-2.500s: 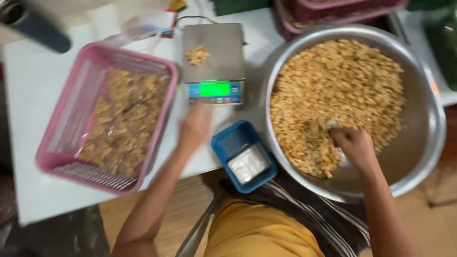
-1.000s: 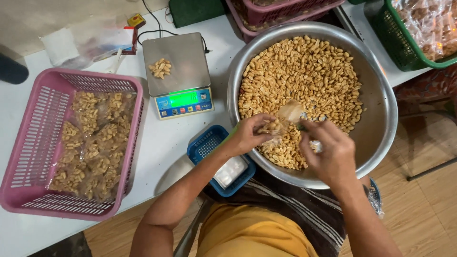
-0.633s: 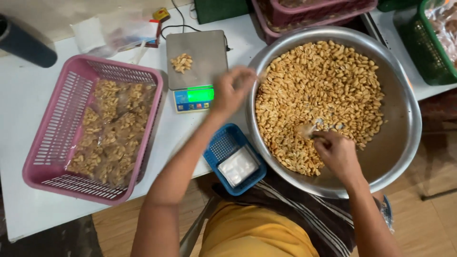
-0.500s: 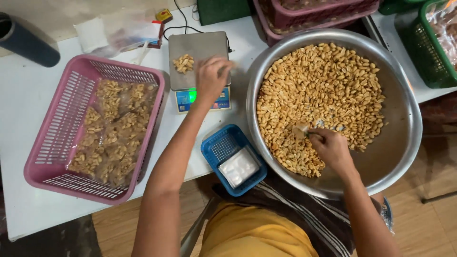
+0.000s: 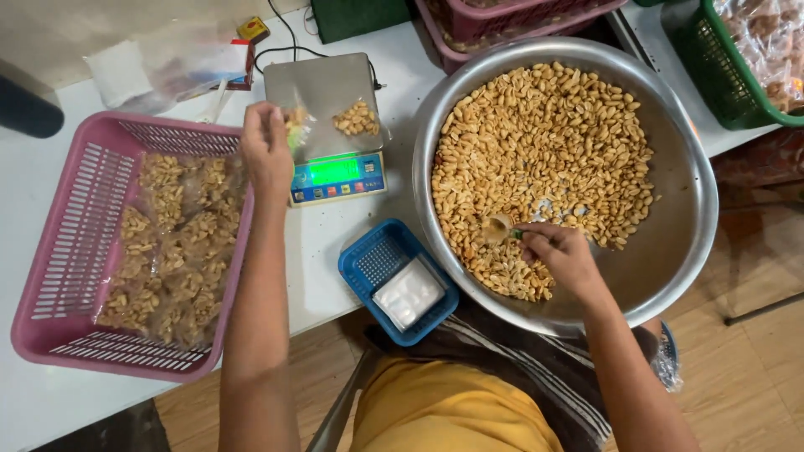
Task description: The person scoops shelled nuts from a large metal bowl into small plastic bags, places each bag on a digital scale to check the weight, and then moves the filled bag into a pink basket. The process repeats continuously throughout the clip.
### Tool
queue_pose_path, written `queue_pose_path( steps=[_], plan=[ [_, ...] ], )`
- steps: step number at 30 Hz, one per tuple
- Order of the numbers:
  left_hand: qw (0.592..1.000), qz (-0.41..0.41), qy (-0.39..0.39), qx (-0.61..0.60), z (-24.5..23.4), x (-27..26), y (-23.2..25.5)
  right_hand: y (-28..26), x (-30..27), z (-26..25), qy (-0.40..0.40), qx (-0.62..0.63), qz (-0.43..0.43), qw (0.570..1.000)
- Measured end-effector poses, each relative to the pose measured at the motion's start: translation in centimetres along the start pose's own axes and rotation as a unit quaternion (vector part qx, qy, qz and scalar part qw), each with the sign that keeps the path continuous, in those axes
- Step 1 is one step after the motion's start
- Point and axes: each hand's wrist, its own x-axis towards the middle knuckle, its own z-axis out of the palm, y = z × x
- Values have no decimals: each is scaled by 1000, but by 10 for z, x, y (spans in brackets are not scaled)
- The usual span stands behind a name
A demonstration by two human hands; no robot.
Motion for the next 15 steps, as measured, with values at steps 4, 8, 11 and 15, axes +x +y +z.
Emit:
queue_pose_path(
  steps=[4, 8, 11, 15],
  plan=[
    [847, -324, -175, -383, 7, -12, 53, -16, -7, -4, 19, -10, -29, 999],
    [761, -296, -408, -408, 25, -47, 104, -28, -15, -14, 75, -69, -109, 989],
    [803, -185, -481, -300, 44, -94, 157, -45, -26, -15, 131, -89, -162, 974],
    [823, -76, -533, -180, 52, -112, 186, -56, -40, -11, 162, -213, -231, 935]
  ],
)
